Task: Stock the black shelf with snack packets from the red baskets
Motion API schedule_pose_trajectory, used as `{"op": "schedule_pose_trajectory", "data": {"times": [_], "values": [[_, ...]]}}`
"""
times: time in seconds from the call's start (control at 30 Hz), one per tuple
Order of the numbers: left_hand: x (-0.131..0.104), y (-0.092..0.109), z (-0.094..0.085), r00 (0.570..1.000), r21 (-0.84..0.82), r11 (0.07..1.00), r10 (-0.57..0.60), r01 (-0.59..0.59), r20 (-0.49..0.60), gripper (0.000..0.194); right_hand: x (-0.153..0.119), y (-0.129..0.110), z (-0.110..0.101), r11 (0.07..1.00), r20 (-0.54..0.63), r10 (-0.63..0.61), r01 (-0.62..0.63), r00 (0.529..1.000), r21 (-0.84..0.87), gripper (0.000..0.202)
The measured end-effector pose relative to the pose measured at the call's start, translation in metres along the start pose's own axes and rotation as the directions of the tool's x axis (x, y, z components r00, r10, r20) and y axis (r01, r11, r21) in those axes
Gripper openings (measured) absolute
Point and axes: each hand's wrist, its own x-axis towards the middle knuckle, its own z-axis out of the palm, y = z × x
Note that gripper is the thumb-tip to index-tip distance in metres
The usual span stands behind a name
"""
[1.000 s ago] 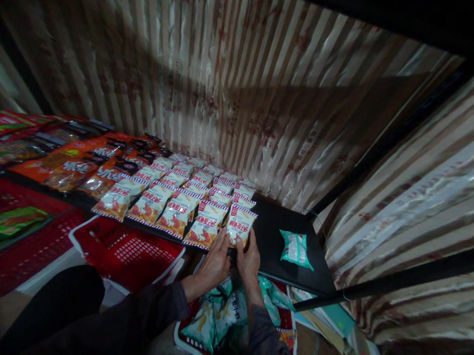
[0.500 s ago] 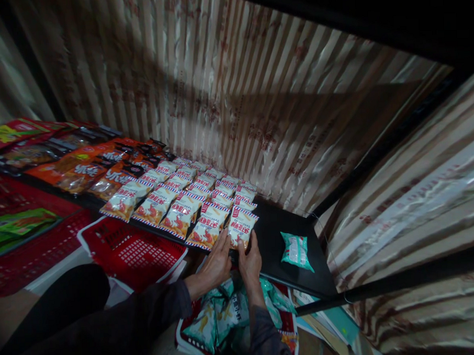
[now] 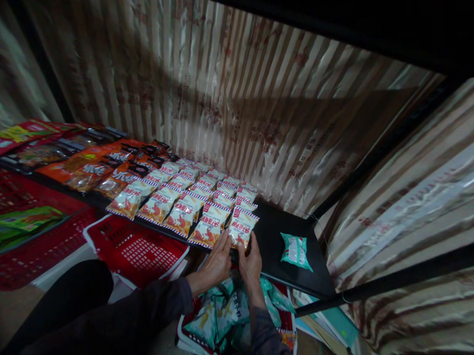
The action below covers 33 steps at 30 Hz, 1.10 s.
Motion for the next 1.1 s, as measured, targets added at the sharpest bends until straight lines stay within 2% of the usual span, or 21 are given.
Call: {"op": "schedule_pose_trajectory", "data": {"times": [0.2,0.5,0.87,1.1], "values": [[0.0011,-0.0003,0.0013,1.0,0.017,1.0,-0.008,0.008,0.015,0.073,-0.003,0.0034,-0.0022,1.0,-0.005,0.001,-0.001,1.0,0.014,0.078],[-0.0004,0.0002,0.0088,0.999,0.039,0.999,0.032,-0.03,-0.039,0.073,-0.0058,0.0006,-0.0062,0.998,-0.004,-0.007,0.007,1.0,0.056,0.076],[-0.0003,0.0029,0.0041,1.0,0.06,0.998,0.011,-0.01,-0.01,0.073,-0.0057,-0.0055,-0.0061,1.0,0.029,0.019,-0.019,0.999,0.016,0.075],[-0.005,0.0072,0.0016,0.998,0.021,0.999,0.04,-0.039,-0.047,0.073,-0.0063,-0.003,-0.0056,1.0,0.013,-0.017,0.017,1.0,-0.005,0.072]]}}
